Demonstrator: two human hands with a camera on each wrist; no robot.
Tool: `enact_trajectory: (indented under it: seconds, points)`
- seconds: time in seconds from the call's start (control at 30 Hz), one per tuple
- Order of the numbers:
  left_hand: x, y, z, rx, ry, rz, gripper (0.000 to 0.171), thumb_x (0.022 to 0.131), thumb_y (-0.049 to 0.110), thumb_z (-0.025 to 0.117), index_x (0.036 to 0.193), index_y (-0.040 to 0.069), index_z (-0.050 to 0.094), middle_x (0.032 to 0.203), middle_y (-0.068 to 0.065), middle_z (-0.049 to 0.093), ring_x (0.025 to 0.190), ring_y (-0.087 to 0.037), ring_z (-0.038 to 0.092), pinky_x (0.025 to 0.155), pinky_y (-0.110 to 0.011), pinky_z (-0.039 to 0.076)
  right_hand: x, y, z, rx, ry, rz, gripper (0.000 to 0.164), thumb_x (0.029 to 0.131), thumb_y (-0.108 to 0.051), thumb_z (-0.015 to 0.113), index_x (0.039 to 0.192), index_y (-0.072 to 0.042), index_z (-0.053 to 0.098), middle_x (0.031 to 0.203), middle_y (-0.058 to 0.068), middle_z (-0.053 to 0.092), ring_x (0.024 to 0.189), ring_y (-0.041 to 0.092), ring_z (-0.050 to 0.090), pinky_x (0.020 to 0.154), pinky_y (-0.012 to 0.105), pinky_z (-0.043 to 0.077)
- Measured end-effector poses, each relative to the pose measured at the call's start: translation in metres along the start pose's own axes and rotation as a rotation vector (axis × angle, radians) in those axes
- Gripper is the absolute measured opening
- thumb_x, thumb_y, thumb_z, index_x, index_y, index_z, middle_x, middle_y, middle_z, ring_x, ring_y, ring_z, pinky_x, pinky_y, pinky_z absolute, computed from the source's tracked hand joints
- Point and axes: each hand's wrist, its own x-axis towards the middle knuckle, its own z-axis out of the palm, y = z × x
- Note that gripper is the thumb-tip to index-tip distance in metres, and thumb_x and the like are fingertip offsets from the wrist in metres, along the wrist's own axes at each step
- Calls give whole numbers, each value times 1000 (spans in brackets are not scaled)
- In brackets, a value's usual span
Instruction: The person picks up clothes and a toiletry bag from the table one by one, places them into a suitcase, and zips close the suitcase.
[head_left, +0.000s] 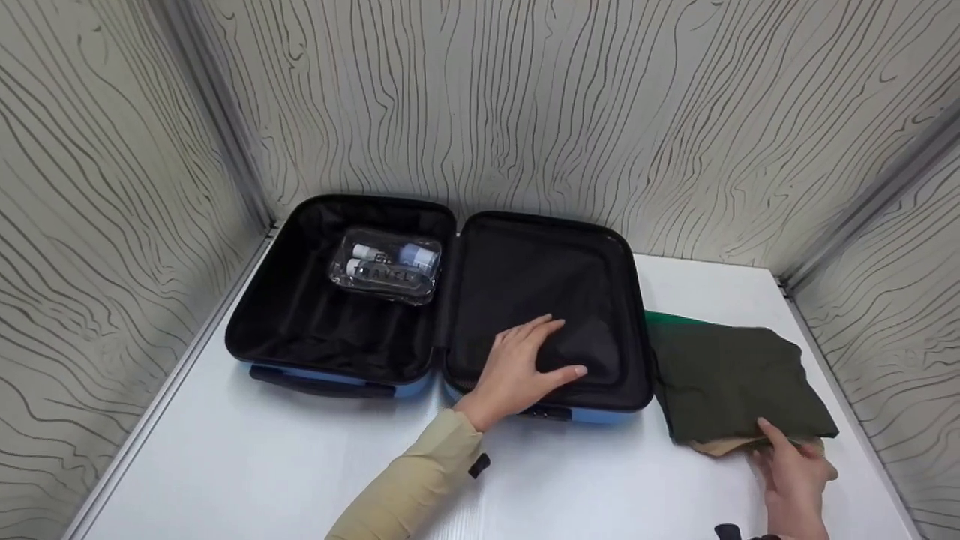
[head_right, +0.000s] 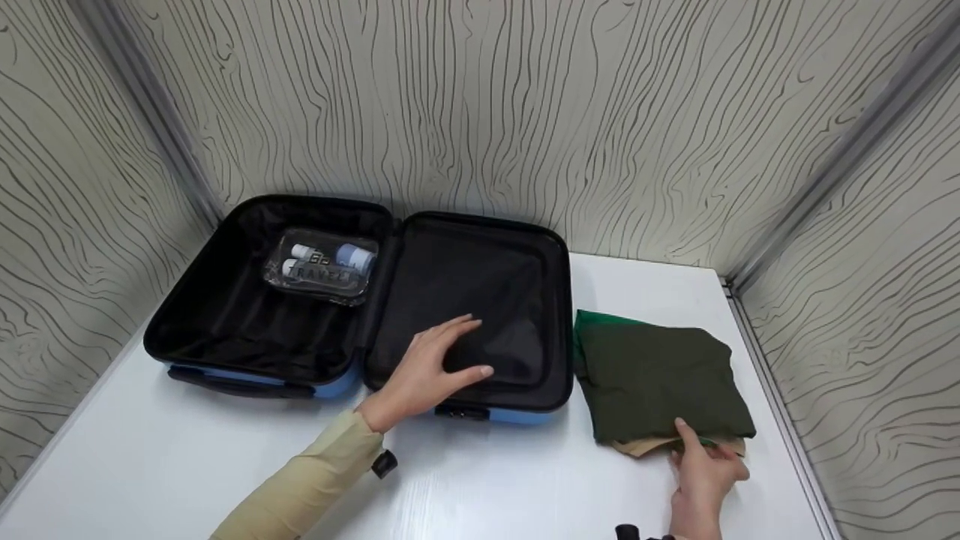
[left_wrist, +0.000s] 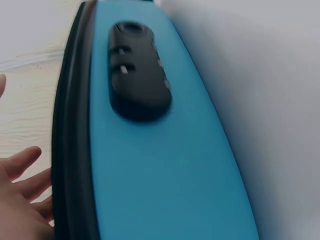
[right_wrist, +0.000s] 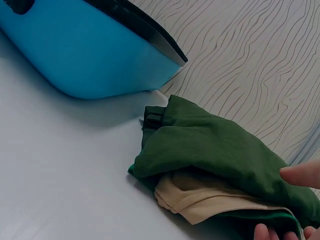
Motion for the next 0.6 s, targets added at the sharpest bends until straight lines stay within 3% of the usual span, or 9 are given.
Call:
enact_trajectory:
  seconds: [0.1,0.17,0.27,0.43,0.6]
  points:
    - [0,11,8,-76,-34,1,78,91,70,61,151,22,50,156,0,43,142,-17,39,118,-41,26,-1,-5,-3,-31,43,-21,93,90,-38,76,149,-17,7,146,1,21,129,6,39,105,24,41]
    - [0,19,14,-119,-63,0,77,91,70,61,151,23,50,156,1,43,142,-16,39,118,-41,26,-1,-8,-4,-40,70,-23,88,88,-41,77,145,-24,11,150,0,13,131,4,32,109,21,34]
    - [2,29,23,-154,-100,1,76,91,70,61,150,24,51,155,4,44,142,-14,39,118,-39,26,1,-12,-5,-58,101,-34,84,87,-43,77,142,-28,16,148,-3,13,127,3,29,108,17,30]
    - [8,42,34,-210,-128,-7,73,92,67,62,150,24,52,152,8,46,140,-12,40,117,-38,28,6,-20,-7,-77,88,-43,96,87,-46,76,153,-21,10,157,4,8,140,10,22,111,17,25]
    - [18,55,36,-352,-139,-89,70,91,65,65,149,27,52,149,12,48,139,-12,41,113,-38,35,13,-27,-11,-93,63,-47,107,88,-49,74,158,-15,1,164,9,-2,146,12,15,115,20,22]
